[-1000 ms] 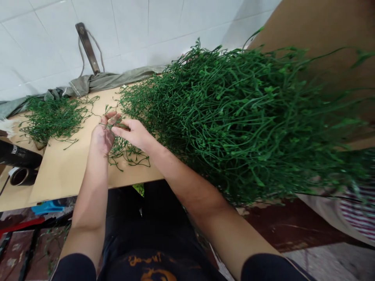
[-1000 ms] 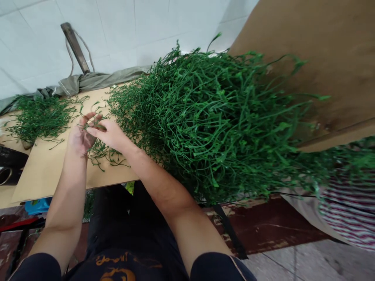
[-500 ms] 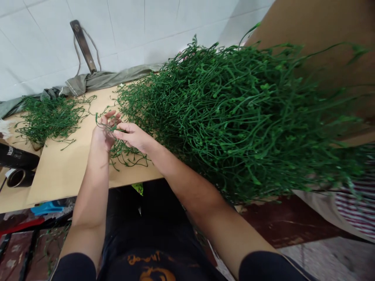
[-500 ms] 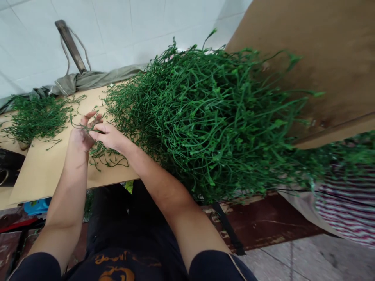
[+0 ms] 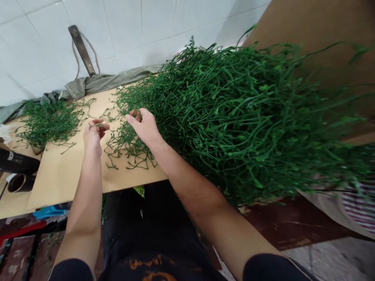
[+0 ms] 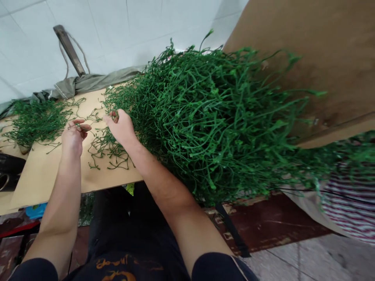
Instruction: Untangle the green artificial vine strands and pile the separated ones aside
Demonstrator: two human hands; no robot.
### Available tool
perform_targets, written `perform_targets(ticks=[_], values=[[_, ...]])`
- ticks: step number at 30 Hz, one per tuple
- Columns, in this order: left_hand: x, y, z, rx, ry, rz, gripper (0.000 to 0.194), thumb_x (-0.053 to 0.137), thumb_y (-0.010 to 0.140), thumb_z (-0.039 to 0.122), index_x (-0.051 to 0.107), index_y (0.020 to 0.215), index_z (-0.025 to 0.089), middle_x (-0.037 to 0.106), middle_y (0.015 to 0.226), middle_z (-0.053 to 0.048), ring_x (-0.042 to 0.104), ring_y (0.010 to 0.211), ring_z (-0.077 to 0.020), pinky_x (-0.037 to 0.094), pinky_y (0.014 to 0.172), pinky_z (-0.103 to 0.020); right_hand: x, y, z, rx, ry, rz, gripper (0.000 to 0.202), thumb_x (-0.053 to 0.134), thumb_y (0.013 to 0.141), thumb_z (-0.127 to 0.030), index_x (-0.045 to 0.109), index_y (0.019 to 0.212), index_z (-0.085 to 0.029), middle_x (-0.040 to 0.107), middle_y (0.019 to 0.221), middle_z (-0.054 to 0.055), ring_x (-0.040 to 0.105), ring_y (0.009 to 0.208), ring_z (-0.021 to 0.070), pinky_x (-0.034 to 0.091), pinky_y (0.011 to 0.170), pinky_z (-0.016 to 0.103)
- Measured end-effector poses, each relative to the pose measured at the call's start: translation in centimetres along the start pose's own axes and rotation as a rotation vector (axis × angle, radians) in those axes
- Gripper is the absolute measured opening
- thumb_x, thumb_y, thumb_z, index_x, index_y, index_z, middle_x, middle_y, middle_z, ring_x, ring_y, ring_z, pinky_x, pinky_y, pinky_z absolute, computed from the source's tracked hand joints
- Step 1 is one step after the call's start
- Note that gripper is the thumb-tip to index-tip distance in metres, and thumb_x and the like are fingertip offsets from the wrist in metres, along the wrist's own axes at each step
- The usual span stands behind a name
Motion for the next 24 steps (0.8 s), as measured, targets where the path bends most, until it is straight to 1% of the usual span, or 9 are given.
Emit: perform_targets(ticks=[1,3,6,8,10,13,19,22,24], values=[[0.2,-0.3,0.2,0.054,0.062,-0.011,0.029,0.038,0.093,0.031,0.056,0.076,0.018,0.063,0.056,0.000,0.059,0.053,-0.0090,0.034,0.051,-0.018,0.1,-0.2,-0.3,-0.017,-0.048,-0.002,0.026,0.067,0.072,-0.033,0.049,0.080,-0.017,0.036,0.062,-0.007,0.030,0.056,0.0062,0.029,0.054,0.023],[0.6,-0.6,0.6,0.132,0.137,-0.041,0.029,0.041,0.092,0.036,0.056,0.075,0.018,0.063,0.057,0.000,0.058,0.054,-0.0099,0.036,0.054,-0.019,1.4,-1.0,-1.2,-0.067,-0.103,-0.112,0.030,0.070,0.068,-0.035,0.050,0.079,-0.016,0.038,0.063,-0.006,0.031,0.057,0.0063,0.028,0.055,0.023],[1.0,-0.5,0.8,0.183,0.163,-0.076,0.030,0.043,0.091,0.039,0.054,0.074,0.018,0.061,0.057,0.000,0.058,0.056,-0.0111,0.041,0.059,-0.021,3.4,-2.6,-2.2,-0.104,-0.137,-0.323,0.034,0.071,0.066,-0.040,0.048,0.075,-0.016,0.036,0.063,-0.006,0.029,0.057,0.0059,0.025,0.054,0.023],[1.1,-0.4,0.7,0.185,0.162,-0.084,0.030,0.043,0.091,0.039,0.053,0.073,0.018,0.059,0.058,0.001,0.057,0.056,-0.0111,0.042,0.060,-0.022,4.1,-3.2,-2.5,-0.110,-0.161,-0.400,0.036,0.071,0.067,-0.042,0.046,0.074,-0.017,0.033,0.062,-0.007,0.026,0.057,0.0058,0.022,0.053,0.023],[1.2,-0.3,0.5,0.169,0.160,-0.088,0.028,0.044,0.091,0.038,0.053,0.072,0.019,0.057,0.058,0.002,0.057,0.055,-0.0106,0.042,0.060,-0.021,4.4,-3.4,-2.6,-0.129,-0.179,-0.421,0.040,0.072,0.065,-0.043,0.043,0.074,-0.018,0.034,0.063,-0.006,0.026,0.057,0.0057,0.022,0.053,0.023],[1.4,-0.2,0.2,0.135,0.151,-0.091,0.027,0.046,0.091,0.035,0.052,0.070,0.019,0.054,0.058,0.003,0.055,0.055,-0.0098,0.042,0.059,-0.020,4.4,-3.2,-2.7,-0.157,-0.204,-0.391,0.044,0.074,0.062,-0.042,0.038,0.071,-0.019,0.040,0.069,-0.005,0.031,0.061,0.0062,0.024,0.055,0.022],[1.7,-0.8,0.3,0.128,0.119,-0.100,0.026,0.046,0.091,0.031,0.054,0.069,0.019,0.055,0.059,0.003,0.054,0.055,-0.0083,0.043,0.060,-0.019,4.1,-3.0,-3.1,-0.243,-0.302,-0.313,0.031,0.048,0.085,-0.030,0.031,0.061,-0.019,0.032,0.058,-0.004,0.028,0.058,0.0087,0.022,0.058,0.025],[1.9,-1.1,-0.8,-0.007,0.064,-0.099,0.027,0.045,0.091,0.034,0.055,0.072,0.019,0.053,0.053,0.004,0.052,0.049,-0.0088,0.041,0.055,-0.020,4.7,-3.7,-3.5,-0.291,-0.223,-0.347,0.031,0.044,0.087,-0.028,0.032,0.061,-0.019,0.035,0.060,-0.003,0.031,0.060,0.0095,0.025,0.060,0.025],[2.3,-0.8,-1.6,-0.128,-0.011,-0.145,0.026,0.043,0.092,0.034,0.057,0.074,0.020,0.055,0.053,0.003,0.054,0.050,-0.0103,0.041,0.053,-0.021,5.1,-4.5,-3.8,-0.310,-0.199,-0.362,0.031,0.046,0.086,-0.026,0.031,0.059,-0.019,0.034,0.060,-0.003,0.032,0.060,0.0097,0.025,0.061,0.025]])
Point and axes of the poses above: each hand's wrist, its own y-axis towards the middle knuckle, its own x-axis out of the palm, z = x × y, the point moved 9 cm from there along y, towards the middle knuckle
